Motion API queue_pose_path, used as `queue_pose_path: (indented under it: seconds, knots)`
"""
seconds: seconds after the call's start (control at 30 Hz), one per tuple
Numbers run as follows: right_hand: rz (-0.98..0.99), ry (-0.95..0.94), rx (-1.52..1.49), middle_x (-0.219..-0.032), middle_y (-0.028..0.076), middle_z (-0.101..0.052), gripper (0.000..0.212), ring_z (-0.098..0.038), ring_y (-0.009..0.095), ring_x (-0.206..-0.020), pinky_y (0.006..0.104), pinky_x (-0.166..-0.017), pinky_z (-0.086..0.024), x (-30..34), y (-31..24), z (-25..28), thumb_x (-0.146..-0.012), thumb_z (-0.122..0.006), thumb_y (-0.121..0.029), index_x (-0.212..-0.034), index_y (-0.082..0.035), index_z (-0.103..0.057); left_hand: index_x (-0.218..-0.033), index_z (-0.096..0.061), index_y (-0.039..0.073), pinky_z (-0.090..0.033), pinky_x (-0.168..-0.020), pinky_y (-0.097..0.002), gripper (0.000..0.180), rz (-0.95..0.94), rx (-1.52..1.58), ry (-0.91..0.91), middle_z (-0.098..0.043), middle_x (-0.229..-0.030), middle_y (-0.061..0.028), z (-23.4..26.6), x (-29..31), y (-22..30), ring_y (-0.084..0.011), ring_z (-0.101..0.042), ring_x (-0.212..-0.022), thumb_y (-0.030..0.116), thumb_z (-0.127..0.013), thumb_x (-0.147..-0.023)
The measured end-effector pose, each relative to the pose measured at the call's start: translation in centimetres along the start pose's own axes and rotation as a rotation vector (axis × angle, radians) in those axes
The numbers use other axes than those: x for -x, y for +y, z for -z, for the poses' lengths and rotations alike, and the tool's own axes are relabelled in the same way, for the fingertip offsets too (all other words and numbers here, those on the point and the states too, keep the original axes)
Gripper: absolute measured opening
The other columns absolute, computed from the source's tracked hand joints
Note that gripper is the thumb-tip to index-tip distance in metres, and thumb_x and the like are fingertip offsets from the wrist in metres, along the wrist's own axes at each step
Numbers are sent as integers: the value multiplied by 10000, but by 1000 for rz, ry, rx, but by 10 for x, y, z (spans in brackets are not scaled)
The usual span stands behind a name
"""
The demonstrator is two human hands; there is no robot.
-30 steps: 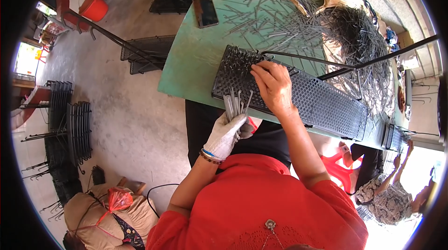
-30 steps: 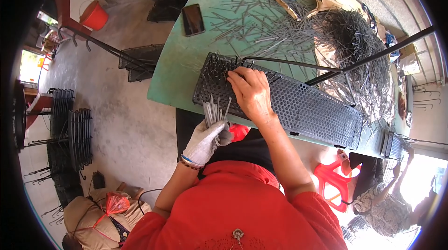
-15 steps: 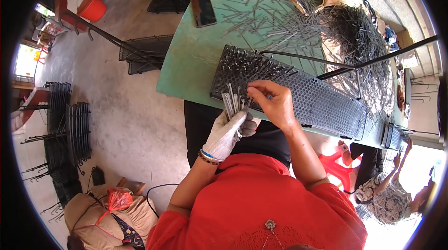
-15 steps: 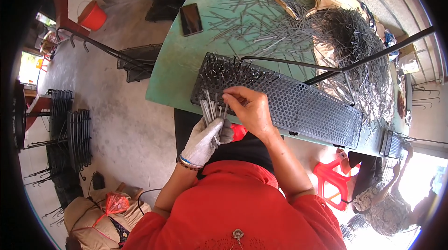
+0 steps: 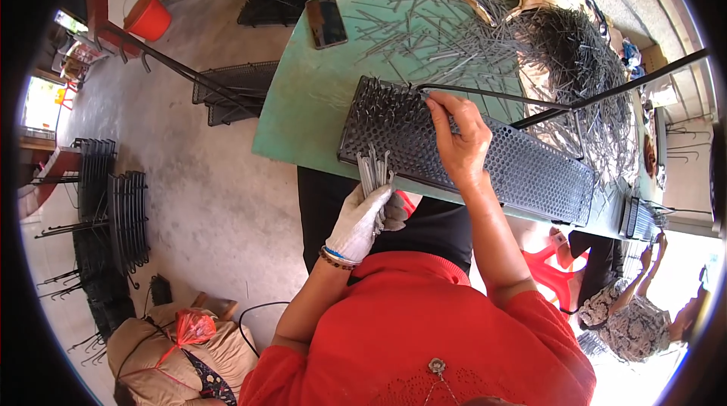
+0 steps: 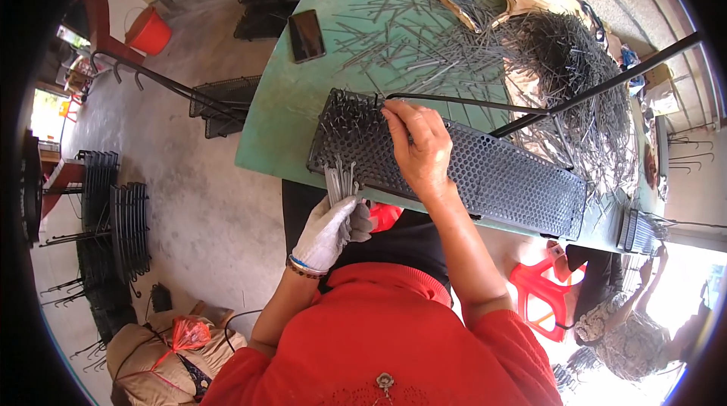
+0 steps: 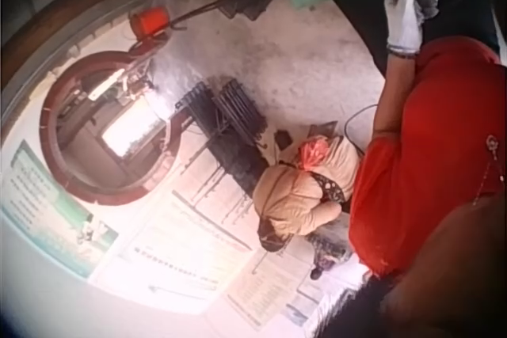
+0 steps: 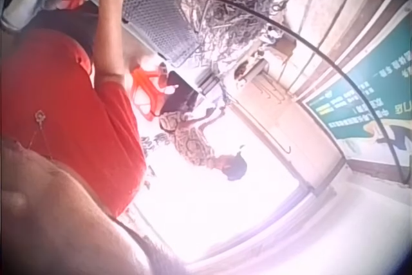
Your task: Inserting small metal pins into a grid template as part of an assembly process.
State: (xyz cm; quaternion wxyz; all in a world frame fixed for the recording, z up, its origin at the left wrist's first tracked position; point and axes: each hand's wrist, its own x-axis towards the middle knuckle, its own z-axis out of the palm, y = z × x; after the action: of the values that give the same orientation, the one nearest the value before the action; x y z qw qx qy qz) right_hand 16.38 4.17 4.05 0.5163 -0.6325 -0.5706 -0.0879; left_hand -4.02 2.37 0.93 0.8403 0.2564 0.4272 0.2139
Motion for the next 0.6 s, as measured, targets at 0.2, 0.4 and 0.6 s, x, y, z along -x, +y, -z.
queue_pose_path:
  seconds: [0.2, 0.4, 0.6]
  knots:
    - [130, -44, 25, -897, 93, -706, 213, -658, 241, -775, 326, -716, -520, 6, 1, -8, -786, -756, 15, -984, -35, -696, -1112, -606, 2, -599, -623, -325, 277, 40, 27, -41, -706, -858, -112, 1, 0, 1, -196, -707, -722, 241, -585, -975]
    - [198, -142, 114, -966, 79, -694, 201, -643, 242, -815, 349, -723, -484, 14, 3, -10, -771, -765, -19, -965, -44, -718, -1101, -549, 14, -590, -611, -294, 220, 62, -28, -68, -701, -907, -119, 0, 0, 4, -175, -701, -710, 197, -574, -982]
    - [137, -118, 55, -1022, 78, -678, 226, -630, 251, -856, 352, -765, -475, 18, -5, -2, -774, -755, -27, -997, -39, -720, -1056, -571, 11, -585, -607, -287, 183, 29, -4, -47, -702, -882, -112, -4, 2, 7, -160, -695, -696, 180, -572, -985]
